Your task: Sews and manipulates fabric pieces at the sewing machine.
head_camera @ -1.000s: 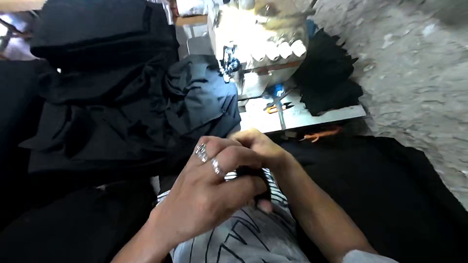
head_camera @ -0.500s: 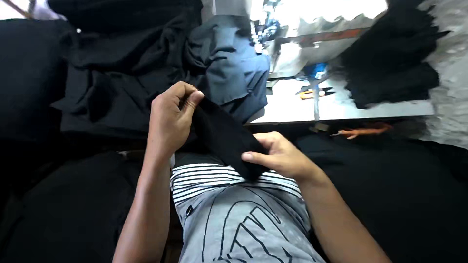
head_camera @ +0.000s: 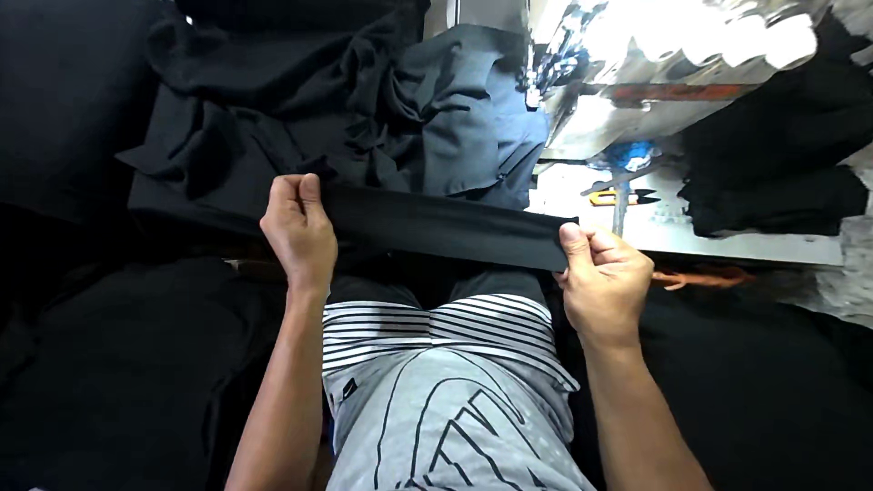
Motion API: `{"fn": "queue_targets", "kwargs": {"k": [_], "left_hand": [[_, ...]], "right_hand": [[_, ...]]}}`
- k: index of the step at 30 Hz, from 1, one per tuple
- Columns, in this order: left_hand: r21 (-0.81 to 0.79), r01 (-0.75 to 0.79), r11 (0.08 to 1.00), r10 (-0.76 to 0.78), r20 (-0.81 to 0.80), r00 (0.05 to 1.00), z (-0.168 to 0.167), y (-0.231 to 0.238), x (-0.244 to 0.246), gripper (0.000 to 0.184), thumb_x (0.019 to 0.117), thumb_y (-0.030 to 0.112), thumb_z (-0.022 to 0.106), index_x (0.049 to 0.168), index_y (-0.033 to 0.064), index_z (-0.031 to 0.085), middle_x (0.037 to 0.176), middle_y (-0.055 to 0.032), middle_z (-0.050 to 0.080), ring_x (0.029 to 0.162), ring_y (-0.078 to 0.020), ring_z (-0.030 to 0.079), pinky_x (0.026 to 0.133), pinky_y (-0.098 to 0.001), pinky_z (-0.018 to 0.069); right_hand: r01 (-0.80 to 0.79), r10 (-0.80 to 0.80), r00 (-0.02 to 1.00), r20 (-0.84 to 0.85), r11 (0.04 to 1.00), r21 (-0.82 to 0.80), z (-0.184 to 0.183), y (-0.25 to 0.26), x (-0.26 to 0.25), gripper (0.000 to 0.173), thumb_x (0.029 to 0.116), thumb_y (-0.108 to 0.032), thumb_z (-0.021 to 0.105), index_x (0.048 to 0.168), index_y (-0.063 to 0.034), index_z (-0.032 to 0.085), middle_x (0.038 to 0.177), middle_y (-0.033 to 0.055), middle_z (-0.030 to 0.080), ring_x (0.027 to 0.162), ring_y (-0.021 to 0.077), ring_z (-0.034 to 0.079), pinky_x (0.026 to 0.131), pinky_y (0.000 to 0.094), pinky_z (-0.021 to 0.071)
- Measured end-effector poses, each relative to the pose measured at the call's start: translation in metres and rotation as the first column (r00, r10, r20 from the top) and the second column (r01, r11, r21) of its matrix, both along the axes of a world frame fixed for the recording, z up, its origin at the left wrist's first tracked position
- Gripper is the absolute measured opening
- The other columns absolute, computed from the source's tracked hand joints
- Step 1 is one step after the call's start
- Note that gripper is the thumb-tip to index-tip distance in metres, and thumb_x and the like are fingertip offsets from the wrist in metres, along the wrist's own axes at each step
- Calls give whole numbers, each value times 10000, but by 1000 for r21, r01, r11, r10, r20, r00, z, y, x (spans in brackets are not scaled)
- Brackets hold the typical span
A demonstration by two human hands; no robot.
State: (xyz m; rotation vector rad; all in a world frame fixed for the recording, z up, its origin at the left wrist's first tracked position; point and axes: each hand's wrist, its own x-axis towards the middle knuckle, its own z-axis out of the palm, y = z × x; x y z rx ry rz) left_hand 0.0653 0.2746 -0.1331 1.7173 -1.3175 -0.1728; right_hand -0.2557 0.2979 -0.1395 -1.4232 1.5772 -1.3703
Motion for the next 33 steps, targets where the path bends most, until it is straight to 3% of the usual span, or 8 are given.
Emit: {"fn": "queue_targets", "kwargs": {"k": [8, 12, 14, 18, 21, 23, 26, 33], "left_hand": [[-4, 298, 955, -296, 116, 948, 32, -11, 5, 268, 1089, 244, 516, 1041, 5, 625, 796, -20, 587, 650, -20, 520, 605, -183, 438], [33, 896, 443, -889, 145, 435, 64, 4, -54, 243, 1010, 312, 652, 923, 116, 767, 808, 52, 717, 709, -10, 635, 673, -229, 534], [-18, 966, 256, -961, 102, 257, 70, 2, -76, 228, 998, 307, 679, 919, 124, 788, 783, 65, 704, 704, 8, 600, 662, -200, 469], [-339, 827, 449, -852, -441, 282, 50, -2, -76, 289, 986, 365, 689, 1121, 110, 702, 813, 78, 678, 678, 1, 619, 635, -165, 547], [-318, 751, 578, -572, -815, 96, 19, 12, -66, 794, 935, 822, 291, 1312, 226, 654, 1026, 27, 711, 907, -99, 680, 807, -302, 582], [-310, 764, 565, -450, -893, -29, 9, 35, -64, 752, 854, 835, 491, 1215, 217, 724, 1120, -18, 740, 1015, -134, 708, 862, -356, 602], [-279, 682, 676, -499, -854, 146, 19, 50, -74, 201, 838, 273, 851, 971, 163, 748, 960, 6, 726, 871, -76, 700, 781, -262, 612], [-227, 671, 705, -678, -492, 546, 37, 48, -82, 53, 937, 71, 730, 989, 70, 724, 934, 13, 713, 808, -71, 689, 728, -241, 617]], "right_hand": [[-261, 265, 963, -54, 963, 66, 12, 31, -29, 169, 1032, -200, 610, 886, -155, 680, 716, -160, 630, 551, -81, 557, 502, 112, 506], [-642, 703, 648, -293, 711, 287, 19, 23, -34, 588, 921, -455, 736, 1401, -126, 650, 1280, 22, 705, 1164, 89, 647, 1014, 326, 536], [-715, 737, 647, -194, 675, 180, 33, 17, -15, 645, 892, -399, 788, 1423, -75, 618, 1329, 30, 688, 1251, 86, 622, 1085, 316, 518], [-660, 678, 665, 312, 730, -180, 49, 14, 37, 110, 886, -12, 777, 979, 40, 749, 877, 39, 763, 791, 50, 720, 745, 235, 632], [-540, 542, 666, 513, 824, -170, 45, 10, 47, 150, 844, 54, 788, 987, 45, 742, 877, 81, 761, 779, 96, 726, 752, 274, 639], [-508, 486, 661, 572, 851, -136, 41, 7, 46, 179, 828, 49, 805, 994, 21, 744, 885, 77, 756, 787, 104, 725, 758, 285, 638], [-514, 453, 592, 667, 849, -120, 35, 6, 46, 204, 820, 27, 822, 996, -35, 740, 891, 57, 751, 790, 93, 720, 743, 280, 632], [-502, 548, 509, 664, 815, -288, 36, 2, 51, 403, 686, -7, 922, 982, -104, 666, 852, -6, 684, 706, 55, 684, 647, 246, 632]]}}
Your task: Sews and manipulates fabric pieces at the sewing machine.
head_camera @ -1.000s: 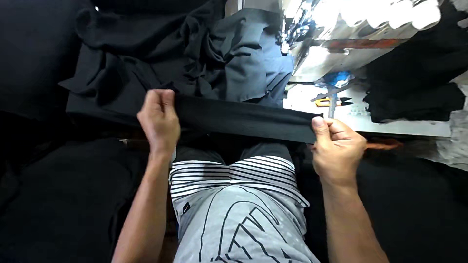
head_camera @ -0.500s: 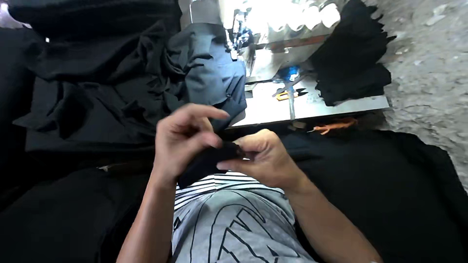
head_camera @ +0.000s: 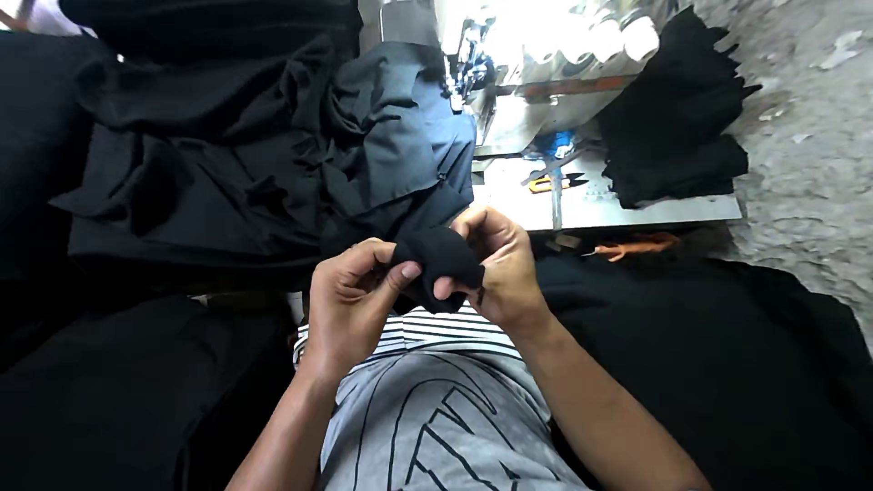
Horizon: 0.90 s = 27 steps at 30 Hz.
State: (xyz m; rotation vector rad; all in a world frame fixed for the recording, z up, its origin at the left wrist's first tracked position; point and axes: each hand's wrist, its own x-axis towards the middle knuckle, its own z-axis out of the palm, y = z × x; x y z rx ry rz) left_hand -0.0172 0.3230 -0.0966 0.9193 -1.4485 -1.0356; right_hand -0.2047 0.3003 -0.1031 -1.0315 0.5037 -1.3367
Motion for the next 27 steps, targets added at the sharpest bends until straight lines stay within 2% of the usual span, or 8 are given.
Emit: {"fn": "queue_targets", "kwargs": {"k": [5, 8, 11, 14, 17, 20, 23, 27], "left_hand": [[-126, -64, 990, 96, 260, 961, -4, -1, 15, 120, 994, 81, 659, 1065, 38, 746, 1018, 15, 753, 900, -34, 709, 814, -219, 609], [-42, 167, 985, -150, 262, 953, 14, -3, 37, 140, 1014, 201, 647, 982, 96, 735, 1038, 35, 732, 960, -57, 697, 847, -239, 603], [55, 252, 966, -258, 243, 935, 25, -2, 43, 143, 994, 224, 663, 925, 126, 740, 901, 77, 727, 798, -9, 683, 713, -182, 593], [91, 221, 971, -232, 143, 962, 26, -1, 44, 120, 984, 199, 674, 930, 113, 739, 837, 55, 718, 711, -15, 665, 635, -177, 575], [107, 239, 965, -236, -35, 971, 24, 0, 37, 102, 956, 172, 714, 875, 111, 706, 818, 26, 705, 690, -36, 657, 607, -184, 561], [110, 297, 949, -284, -115, 952, 33, 0, 36, 112, 913, 143, 763, 909, 138, 651, 854, 24, 708, 715, -52, 682, 620, -196, 587], [112, 265, 958, -273, 66, 960, 54, 1, 44, 227, 892, 119, 765, 1049, 180, 613, 921, 79, 665, 745, -22, 654, 634, -160, 583], [-28, 213, 977, -170, 503, 847, 71, -2, 52, 203, 1007, 99, 610, 1209, 117, 615, 1061, 68, 694, 891, -17, 673, 782, -170, 585]], "right_hand": [[185, -478, 738, -477, 822, -538, 8, -7, -27, 479, 773, -90, 894, 1149, -45, 602, 796, -15, 649, 660, 30, 620, 603, 177, 569], [146, -766, 447, -462, 572, -807, 14, -13, -43, 261, 845, 20, 735, 1090, 31, 645, 819, 57, 665, 764, 78, 646, 719, 205, 566], [68, -813, 410, -413, 479, -875, 22, -13, -48, 125, 867, -31, 742, 955, 10, 664, 872, 108, 683, 887, 159, 676, 808, 265, 564], [20, -755, 477, -451, 522, -853, 26, -11, -36, 208, 831, -106, 765, 821, -28, 573, 1028, 168, 688, 1048, 236, 672, 895, 318, 564], [-69, -439, 716, -542, 729, -681, 25, -7, -26, 192, 910, -99, 619, 940, -32, 443, 1385, 249, 571, 1377, 347, 518, 1142, 471, 452], [-159, -2, 906, -423, 925, -344, 22, 5, -25, 89, 1062, -188, 461, 1122, -138, 418, 1214, 51, 616, 1276, 172, 581, 1188, 470, 418], [-242, 126, 887, -444, 947, -213, 32, 10, -37, 361, 871, -51, 681, 1085, -162, 412, 1023, -22, 547, 968, 42, 599, 815, 208, 570], [-179, -256, 553, -793, 893, -413, 43, 5, -50, 210, 730, -53, 732, 878, -102, 590, 972, 23, 582, 923, 87, 584, 740, 195, 510]]}}
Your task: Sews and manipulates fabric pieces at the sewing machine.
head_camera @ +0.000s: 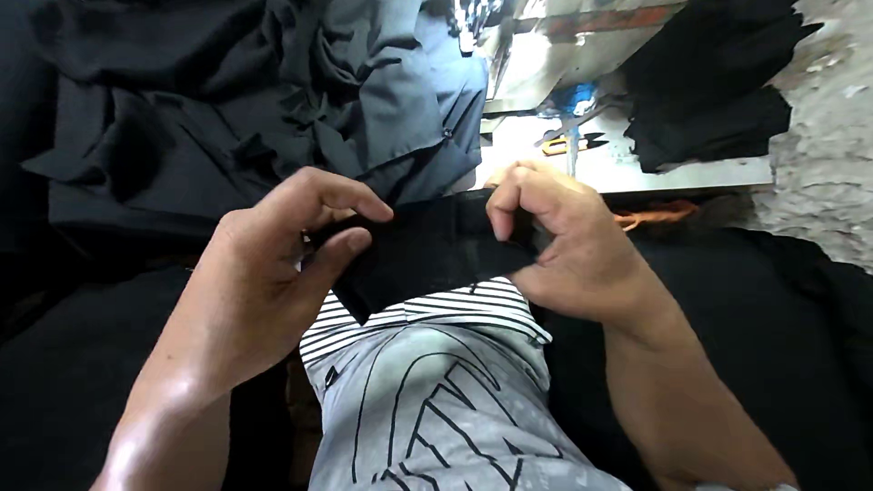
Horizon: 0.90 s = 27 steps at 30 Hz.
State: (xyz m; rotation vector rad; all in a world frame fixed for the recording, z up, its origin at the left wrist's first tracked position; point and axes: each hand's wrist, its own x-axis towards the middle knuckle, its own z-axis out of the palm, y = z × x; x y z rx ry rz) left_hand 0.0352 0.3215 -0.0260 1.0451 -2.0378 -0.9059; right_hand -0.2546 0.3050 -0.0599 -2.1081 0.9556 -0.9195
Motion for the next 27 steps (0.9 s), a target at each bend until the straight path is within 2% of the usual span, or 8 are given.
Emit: {"fn": "queue_targets", "kwargs": {"k": [5, 7, 9, 11, 13, 15, 19, 27], "left_hand": [[-248, 35, 968, 66, 388, 919, 9, 7, -6, 269, 996, 83, 478, 1075, 144, 728, 1003, 13, 682, 878, -66, 654, 715, -238, 535], [-292, 16, 956, 118, 438, 891, 8, 11, -11, 210, 990, 326, 608, 1089, 177, 718, 992, 23, 695, 828, -90, 653, 665, -302, 508], [-360, -6, 933, 193, 483, 854, 3, 13, -18, 428, 859, 563, 707, 1050, 181, 705, 966, 0, 690, 785, -153, 637, 642, -382, 458], [-405, 8, 914, 221, 515, 828, -4, 10, -23, 452, 823, 554, 730, 1028, 153, 693, 926, -42, 662, 747, -218, 626, 619, -430, 444], [-394, -14, 919, 215, 470, 856, -12, 4, -24, 355, 845, 444, 736, 1011, 136, 682, 868, -40, 635, 718, -216, 610, 608, -422, 435], [-292, -65, 954, 160, 313, 936, -17, -4, -20, 251, 871, 373, 752, 986, 155, 705, 870, 33, 662, 762, -98, 622, 656, -314, 481], [-112, -58, 992, 53, -52, 997, -19, -13, -20, 139, 931, 223, 753, 933, 101, 686, 843, 69, 664, 737, 1, 625, 628, -143, 520], [-53, -80, 995, 73, -122, 990, -19, -21, -26, 82, 934, 163, 739, 939, 102, 684, 826, 71, 653, 684, 2, 603, 574, -134, 498]], "right_hand": [[152, -199, 960, -195, 961, -230, 8, 3, 1, 73, 796, -172, 760, 855, -153, 722, 1079, 56, 660, 1053, 194, 579, 861, 351, 452], [182, -228, 959, -167, 950, -252, 7, 3, 3, 90, 802, -221, 801, 852, -168, 748, 1102, 37, 696, 1079, 201, 577, 889, 382, 431], [201, -235, 963, -129, 951, -233, 5, 2, 3, 97, 783, -233, 829, 843, -183, 772, 1102, 1, 727, 1092, 187, 588, 917, 390, 423], [213, -231, 970, -78, 958, -194, 3, 2, 3, 109, 765, -211, 858, 851, -182, 797, 1089, -22, 750, 1089, 170, 606, 935, 387, 427], [223, -229, 973, -28, 965, -141, 1, 1, 2, 116, 758, -201, 879, 850, -176, 813, 1067, -31, 764, 1069, 151, 618, 934, 373, 429], [227, -222, 972, 75, 972, -54, 0, 1, 3, 135, 765, -200, 903, 857, -146, 820, 999, -29, 778, 1008, 114, 651, 910, 326, 462], [166, -227, 915, 335, 965, 201, 0, 1, 7, 131, 792, -35, 858, 898, -54, 784, 901, -10, 768, 817, 44, 726, 740, 182, 623], [98, -278, 839, 468, 923, 372, -8, -2, 11, 127, 797, 31, 826, 881, -37, 759, 858, 21, 748, 750, 69, 707, 682, 211, 618]]}}
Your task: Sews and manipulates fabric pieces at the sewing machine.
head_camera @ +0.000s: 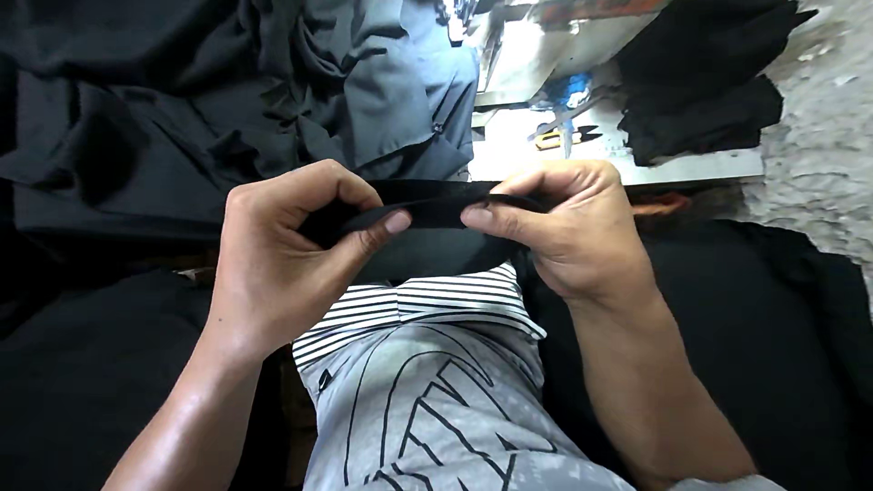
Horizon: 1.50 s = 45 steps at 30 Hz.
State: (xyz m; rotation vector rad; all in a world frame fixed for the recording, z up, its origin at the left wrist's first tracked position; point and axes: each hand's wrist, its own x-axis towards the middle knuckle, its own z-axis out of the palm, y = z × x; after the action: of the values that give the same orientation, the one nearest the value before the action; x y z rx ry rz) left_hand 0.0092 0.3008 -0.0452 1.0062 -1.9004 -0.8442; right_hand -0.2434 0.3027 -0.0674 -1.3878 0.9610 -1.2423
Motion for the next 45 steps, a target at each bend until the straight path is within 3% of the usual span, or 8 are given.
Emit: {"fn": "queue_targets", "kwargs": {"k": [5, 7, 10, 12, 15, 33, 41, 45], "left_hand": [[-16, -41, 999, 40, -60, 997, 0, -4, -8, 108, 905, 118, 764, 974, 89, 686, 874, 65, 679, 750, -21, 643, 635, -157, 539], [-2, -66, 998, 65, -83, 994, 1, -7, -13, 279, 894, 59, 771, 1151, 59, 662, 984, 40, 713, 829, -54, 689, 717, -192, 598], [-35, -180, 983, 180, 23, 983, -4, -19, -21, 498, 882, 70, 786, 1351, 69, 618, 939, 41, 671, 717, -16, 612, 627, -146, 523], [-52, -195, 979, 196, 10, 981, -16, -32, -23, 286, 901, 73, 777, 1182, 62, 723, 1037, 17, 723, 880, -23, 685, 775, -170, 580], [-47, -174, 984, 170, -77, 982, -29, -49, -30, 110, 920, 76, 754, 1028, 59, 739, 982, 14, 695, 882, -45, 672, 777, -197, 579], [-38, -280, 959, 281, 34, 959, -29, -83, -58, 115, 959, 78, 720, 1073, 63, 718, 981, 43, 715, 761, -19, 678, 650, -166, 586], [-75, -259, 963, 258, -15, 966, -30, -103, -51, 126, 925, 50, 739, 1050, 52, 723, 999, 38, 737, 829, -22, 701, 713, -187, 608], [-68, -255, 965, 255, -14, 967, -30, -105, -49, 126, 926, 58, 740, 1051, 54, 721, 1007, 36, 731, 841, -25, 700, 724, -190, 609]], "right_hand": [[51, -51, 998, 43, 999, 2, -4, -4, 2, 167, 768, 44, 838, 860, -45, 731, 839, 25, 742, 734, 75, 707, 661, 216, 617], [71, -71, 996, 46, 997, 11, -5, -6, 2, 294, 751, 55, 840, 907, -86, 635, 842, 10, 697, 737, 80, 691, 660, 221, 616], [80, -80, 997, -3, 996, 48, -8, -14, -2, 440, 752, 34, 859, 1118, -66, 636, 827, 13, 707, 676, 81, 681, 614, 207, 605], [79, -75, 996, -38, 993, 93, -13, -20, -5, 444, 767, -7, 869, 1186, -23, 723, 828, 26, 730, 660, 84, 669, 615, 196, 592], [74, -73, 997, -10, 992, 106, -23, -30, -10, 203, 827, -28, 831, 1021, -24, 773, 918, 38, 758, 807, 96, 719, 741, 218, 621], [77, -130, 963, 237, 972, 223, -47, -65, -12, 127, 854, 23, 791, 971, -14, 756, 888, 70, 731, 781, 116, 701, 702, 240, 618], [7, 19, 990, -142, 983, 181, -32, -60, -34, 244, 841, -96, 832, 1077, -76, 774, 870, -16, 768, 684, 76, 715, 602, 206, 624], [63, -32, 984, -173, 983, 174, -27, -56, -36, 145, 796, -119, 871, 912, -94, 787, 782, -14, 762, 641, 80, 712, 555, 215, 618]]}}
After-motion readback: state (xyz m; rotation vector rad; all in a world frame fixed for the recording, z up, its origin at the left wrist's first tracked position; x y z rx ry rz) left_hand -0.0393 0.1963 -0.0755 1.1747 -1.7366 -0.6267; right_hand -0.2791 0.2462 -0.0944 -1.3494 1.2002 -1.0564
